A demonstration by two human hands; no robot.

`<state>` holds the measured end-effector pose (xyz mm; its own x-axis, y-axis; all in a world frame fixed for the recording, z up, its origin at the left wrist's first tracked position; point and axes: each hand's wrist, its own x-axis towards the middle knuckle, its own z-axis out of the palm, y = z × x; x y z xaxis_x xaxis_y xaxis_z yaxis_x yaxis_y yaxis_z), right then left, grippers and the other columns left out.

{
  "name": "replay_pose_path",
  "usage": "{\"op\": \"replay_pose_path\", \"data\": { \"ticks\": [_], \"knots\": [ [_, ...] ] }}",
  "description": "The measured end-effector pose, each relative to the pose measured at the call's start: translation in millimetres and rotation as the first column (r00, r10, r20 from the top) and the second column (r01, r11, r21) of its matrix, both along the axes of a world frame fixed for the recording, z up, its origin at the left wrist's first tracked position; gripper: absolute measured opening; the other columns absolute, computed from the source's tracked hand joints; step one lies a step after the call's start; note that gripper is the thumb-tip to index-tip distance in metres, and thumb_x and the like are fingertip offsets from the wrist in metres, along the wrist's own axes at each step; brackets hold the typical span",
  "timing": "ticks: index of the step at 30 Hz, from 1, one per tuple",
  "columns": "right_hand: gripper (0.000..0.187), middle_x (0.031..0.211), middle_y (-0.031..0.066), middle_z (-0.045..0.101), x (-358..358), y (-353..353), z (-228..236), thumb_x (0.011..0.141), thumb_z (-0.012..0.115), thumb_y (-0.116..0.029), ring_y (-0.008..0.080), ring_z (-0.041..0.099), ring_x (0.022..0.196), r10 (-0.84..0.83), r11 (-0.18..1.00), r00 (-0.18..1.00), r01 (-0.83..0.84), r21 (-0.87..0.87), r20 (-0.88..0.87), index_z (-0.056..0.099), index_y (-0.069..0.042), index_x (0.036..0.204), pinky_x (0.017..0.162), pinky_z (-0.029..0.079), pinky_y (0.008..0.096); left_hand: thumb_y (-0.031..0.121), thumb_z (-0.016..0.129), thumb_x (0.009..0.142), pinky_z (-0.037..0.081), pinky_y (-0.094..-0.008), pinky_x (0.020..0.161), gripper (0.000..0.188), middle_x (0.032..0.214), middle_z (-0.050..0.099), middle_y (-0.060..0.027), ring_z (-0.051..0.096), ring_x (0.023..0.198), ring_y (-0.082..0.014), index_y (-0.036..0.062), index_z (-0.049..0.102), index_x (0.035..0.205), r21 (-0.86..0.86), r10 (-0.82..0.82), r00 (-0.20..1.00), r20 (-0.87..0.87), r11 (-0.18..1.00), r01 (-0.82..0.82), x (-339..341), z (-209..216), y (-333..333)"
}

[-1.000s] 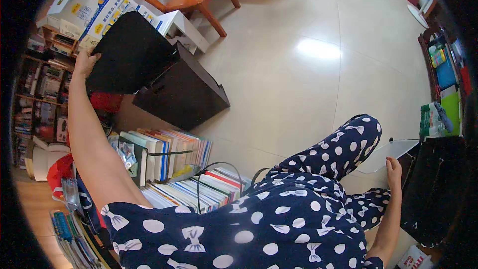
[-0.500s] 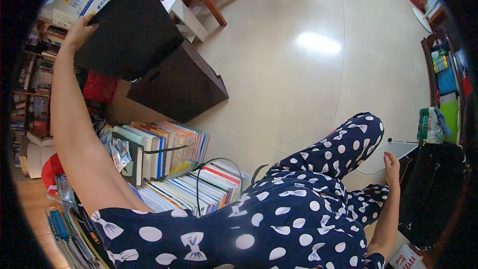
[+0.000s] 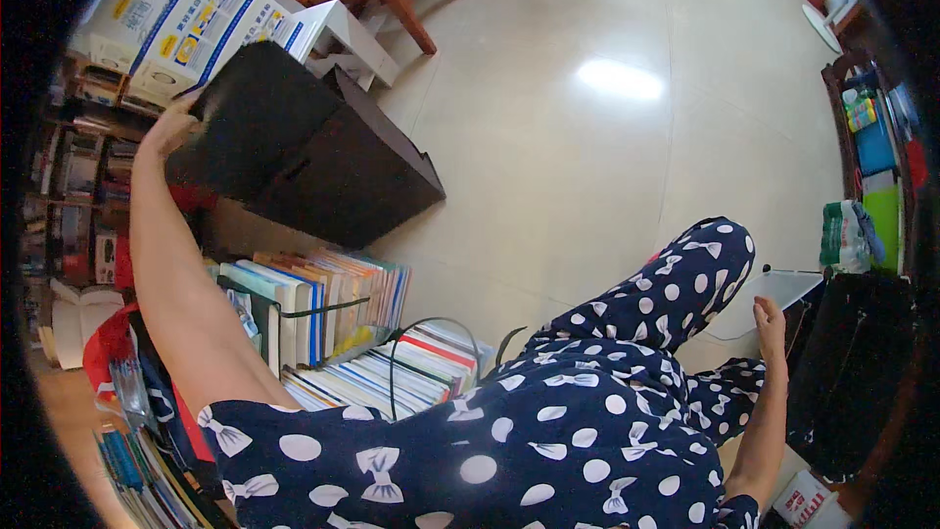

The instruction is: Assembling a black modular plastic storage cube by connecting panels with plastic joints.

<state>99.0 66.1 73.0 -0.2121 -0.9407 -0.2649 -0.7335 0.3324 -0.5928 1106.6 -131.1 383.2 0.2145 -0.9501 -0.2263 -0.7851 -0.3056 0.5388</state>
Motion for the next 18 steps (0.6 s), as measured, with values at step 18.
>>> {"op": "replay_pose_path", "data": {
  "ticks": [18],
  "knots": [
    [0.026,0.113,0.0129,0.066,34.8,7.6,-9.9,0.094,0.057,-0.011,0.0220,0.062,0.107,-0.016,0.999,1.000,0.016,0.030,0.013,0.060,0.003,0.116,0.093,0.046,0.0329,0.019,0.039,0.093,0.027,-0.0613,0.106,0.046,0.139,0.051,-0.0142,0.045,0.131,-0.0350,0.0137,0.050,0.137,0.166,0.264,0.602,0.753,0.810,-0.562,27.1,-189.4,9.6]
  ]
}}
